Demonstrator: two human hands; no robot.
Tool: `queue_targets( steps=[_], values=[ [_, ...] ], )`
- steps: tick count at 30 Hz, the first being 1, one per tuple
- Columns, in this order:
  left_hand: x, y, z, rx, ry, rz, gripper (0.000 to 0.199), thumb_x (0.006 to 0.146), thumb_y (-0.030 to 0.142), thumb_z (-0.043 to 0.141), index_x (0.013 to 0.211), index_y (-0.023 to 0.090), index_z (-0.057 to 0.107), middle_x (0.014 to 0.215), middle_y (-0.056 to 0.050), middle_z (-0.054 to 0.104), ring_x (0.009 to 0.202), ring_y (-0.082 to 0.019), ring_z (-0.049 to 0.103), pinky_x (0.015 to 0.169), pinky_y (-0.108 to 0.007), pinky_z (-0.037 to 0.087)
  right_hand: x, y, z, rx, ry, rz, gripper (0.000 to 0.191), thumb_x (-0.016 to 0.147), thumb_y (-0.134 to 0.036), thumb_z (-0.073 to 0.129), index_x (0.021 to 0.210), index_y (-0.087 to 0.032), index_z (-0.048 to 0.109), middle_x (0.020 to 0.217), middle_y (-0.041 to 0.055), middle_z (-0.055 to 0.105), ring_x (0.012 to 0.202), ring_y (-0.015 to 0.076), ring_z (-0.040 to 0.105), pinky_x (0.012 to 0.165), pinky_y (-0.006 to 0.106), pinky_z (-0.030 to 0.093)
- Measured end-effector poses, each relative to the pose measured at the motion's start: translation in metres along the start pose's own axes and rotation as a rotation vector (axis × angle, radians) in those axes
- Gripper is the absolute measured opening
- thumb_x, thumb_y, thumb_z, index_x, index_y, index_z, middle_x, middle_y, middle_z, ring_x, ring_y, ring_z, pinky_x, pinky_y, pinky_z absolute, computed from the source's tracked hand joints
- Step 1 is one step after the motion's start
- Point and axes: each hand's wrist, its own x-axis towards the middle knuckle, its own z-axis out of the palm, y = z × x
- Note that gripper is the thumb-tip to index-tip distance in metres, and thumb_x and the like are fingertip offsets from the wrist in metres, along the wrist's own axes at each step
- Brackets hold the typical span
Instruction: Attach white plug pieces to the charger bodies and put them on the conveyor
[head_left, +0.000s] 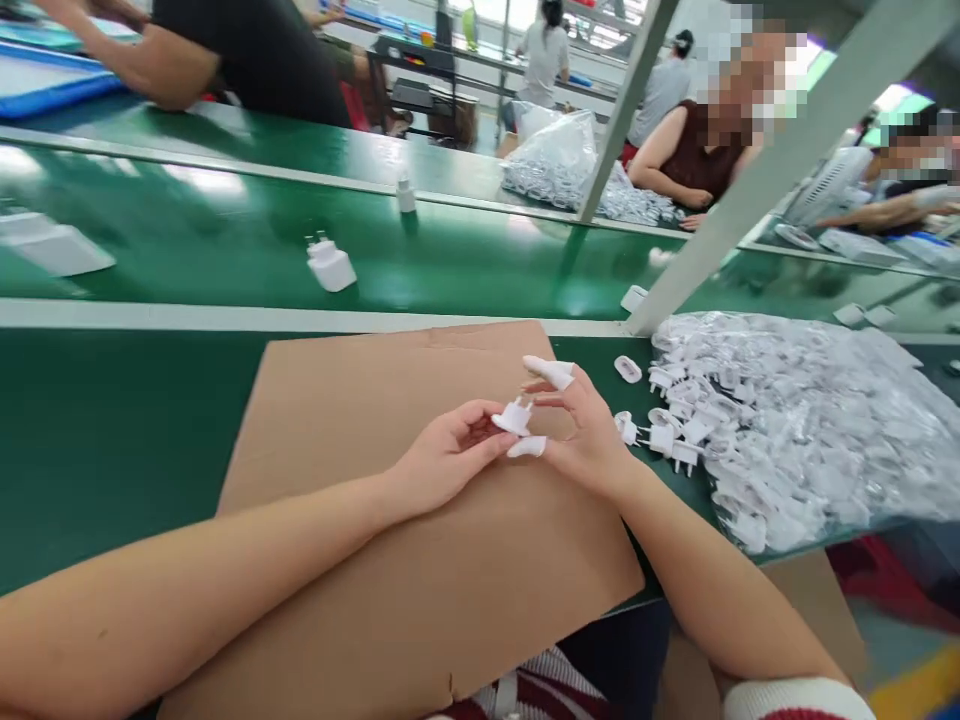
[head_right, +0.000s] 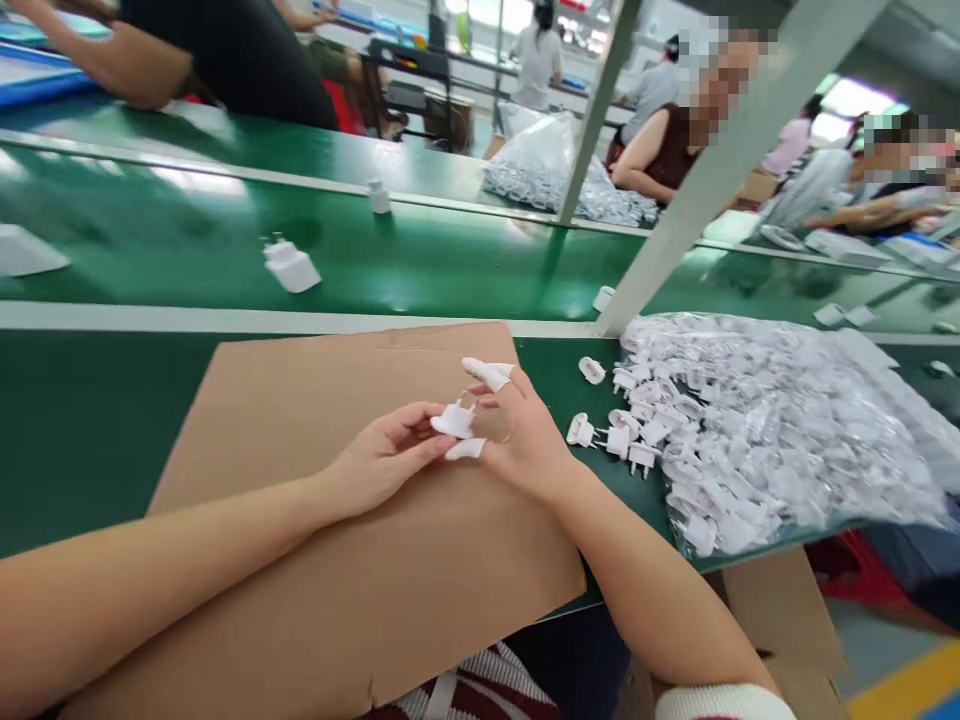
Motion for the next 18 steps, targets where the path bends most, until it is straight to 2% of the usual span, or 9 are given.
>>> queue_targets(
  steps=[2,4,7,10,13,15,18],
  values=[
    [0.000,-0.001,-0.004,0.149,0.045,0.030,0.038,0.095,0.056,0.071,0.114,0.023,0.071,0.105,-0.006,0.076,0.096,-0.023,0.070,0.090,-0.035,0.057,0.005,0.005,-0.009,-0.048,-0.001,0.044,0.081,0.084,-0.056,0.084,0.154,-0.035,0.049,0.144,0.0106,0.055,0.132,0.0291,0.060,0.114,0.050,0.054],
    [0.002,-0.004,-0.007,0.245,0.082,0.045,0.039,0.096,0.059,0.066,0.110,0.024,0.073,0.103,-0.006,0.076,0.096,-0.024,0.070,0.090,-0.036,0.057,0.008,0.012,-0.018,-0.106,0.008,0.099,0.078,0.084,-0.060,0.082,0.151,-0.033,0.053,0.143,0.0112,0.057,0.137,0.0308,0.056,0.118,0.053,0.048],
    [0.004,-0.008,-0.008,0.309,0.100,0.044,0.039,0.097,0.060,0.062,0.108,0.025,0.074,0.106,-0.006,0.077,0.099,-0.025,0.071,0.090,-0.037,0.058,0.010,0.021,-0.024,-0.184,0.022,0.136,0.068,0.087,-0.055,0.080,0.146,-0.031,0.058,0.132,0.0098,0.063,0.131,0.0293,0.059,0.116,0.051,0.048],
    [0.006,-0.011,-0.006,0.385,0.094,0.080,0.035,0.097,0.054,0.061,0.112,0.025,0.074,0.111,-0.006,0.076,0.098,-0.025,0.070,0.085,-0.036,0.057,0.011,0.029,-0.024,-0.337,0.091,0.206,0.053,0.092,-0.043,0.075,0.140,-0.026,0.062,0.123,0.0092,0.067,0.124,0.0279,0.062,0.112,0.049,0.050],
    [0.005,-0.011,-0.005,0.465,0.071,0.177,0.029,0.098,0.047,0.060,0.110,0.025,0.076,0.112,-0.006,0.075,0.095,-0.023,0.068,0.083,-0.035,0.055,0.014,0.035,-0.037,-0.640,0.115,0.487,0.043,0.100,-0.033,0.061,0.142,-0.022,0.060,0.132,0.0102,0.065,0.128,0.0239,0.061,0.113,0.041,0.050],
    [0.003,-0.008,-0.006,0.501,0.047,0.220,0.027,0.098,0.045,0.060,0.107,0.026,0.077,0.115,-0.006,0.073,0.094,-0.022,0.068,0.083,-0.034,0.055,0.015,0.039,-0.058,-0.817,0.077,0.708,0.044,0.103,-0.029,0.054,0.145,-0.020,0.057,0.144,0.0125,0.060,0.133,0.0235,0.059,0.112,0.036,0.050],
    [0.001,-0.006,-0.005,0.513,0.021,0.233,0.025,0.098,0.045,0.061,0.106,0.027,0.077,0.117,-0.006,0.072,0.095,-0.022,0.067,0.082,-0.034,0.056,0.011,0.043,-0.104,-0.954,0.065,0.918,0.045,0.100,-0.024,0.060,0.142,-0.009,0.058,0.147,0.0227,0.056,0.131,0.0331,0.060,0.110,0.043,0.051]
  ],
)
